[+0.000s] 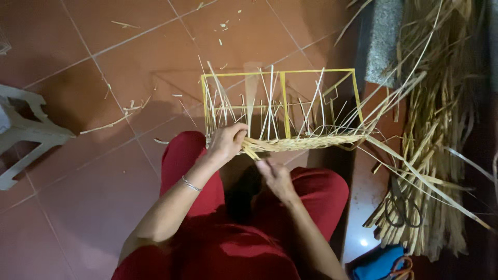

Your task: The person first wipes the surfaces of finished woven water hyacinth baskets with a blue sponge, then sits on the floor and weaves a new basket: they insert dried stalks into a rectangular frame and weave and tighten strands around the frame by hand, tucking and pulling the fibers to build up the basket wall.

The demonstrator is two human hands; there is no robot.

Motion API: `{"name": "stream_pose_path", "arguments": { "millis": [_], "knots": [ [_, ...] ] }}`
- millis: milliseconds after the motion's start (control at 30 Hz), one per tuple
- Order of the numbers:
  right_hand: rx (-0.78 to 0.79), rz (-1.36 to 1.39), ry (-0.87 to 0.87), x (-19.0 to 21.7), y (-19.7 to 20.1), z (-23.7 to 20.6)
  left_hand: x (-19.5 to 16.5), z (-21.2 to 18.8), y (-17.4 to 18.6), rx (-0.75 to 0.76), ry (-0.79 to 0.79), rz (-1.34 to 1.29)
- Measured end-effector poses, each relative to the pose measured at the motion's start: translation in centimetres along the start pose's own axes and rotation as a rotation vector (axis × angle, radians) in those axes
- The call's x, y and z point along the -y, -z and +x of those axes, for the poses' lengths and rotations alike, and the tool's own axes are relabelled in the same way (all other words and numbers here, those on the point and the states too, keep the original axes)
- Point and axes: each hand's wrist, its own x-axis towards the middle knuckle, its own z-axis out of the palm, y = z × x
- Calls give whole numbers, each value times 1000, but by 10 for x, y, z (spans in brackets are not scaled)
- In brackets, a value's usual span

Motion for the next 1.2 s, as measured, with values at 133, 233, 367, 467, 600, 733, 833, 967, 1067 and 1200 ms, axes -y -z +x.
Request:
{"name": "stream_pose_path", "arguments": {
  "millis": [133,233,367,467,600,733,833,967,1067,1200],
  "knots": [
    [-118,-119,90,35,39,-9,-8,-5,16,85,-108,-104],
    [-249,-458,259,74,62,-5,-16,-15,30,281,-8,-185],
    [-374,-747,827,116,61,2,-26,-23,38,271,-200,-113],
    [-357,-879,914,126,60,13,-30,-23,32,234,-274,21],
    [-242,-869,617,116,80,32,-31,-20,17,362,-63,294],
    [-141,-796,277,97,93,36,-27,-19,8,152,-75,40],
    [-198,-797,460,84,78,39,-22,-23,10,158,-149,25],
    [-330,-693,605,65,39,56,-17,-30,10,146,-239,153],
    [-358,-651,556,46,25,67,-12,-29,5,69,-268,134],
    [-377,-589,491,19,17,55,-4,-19,-8,58,-104,232]
  ]
}}
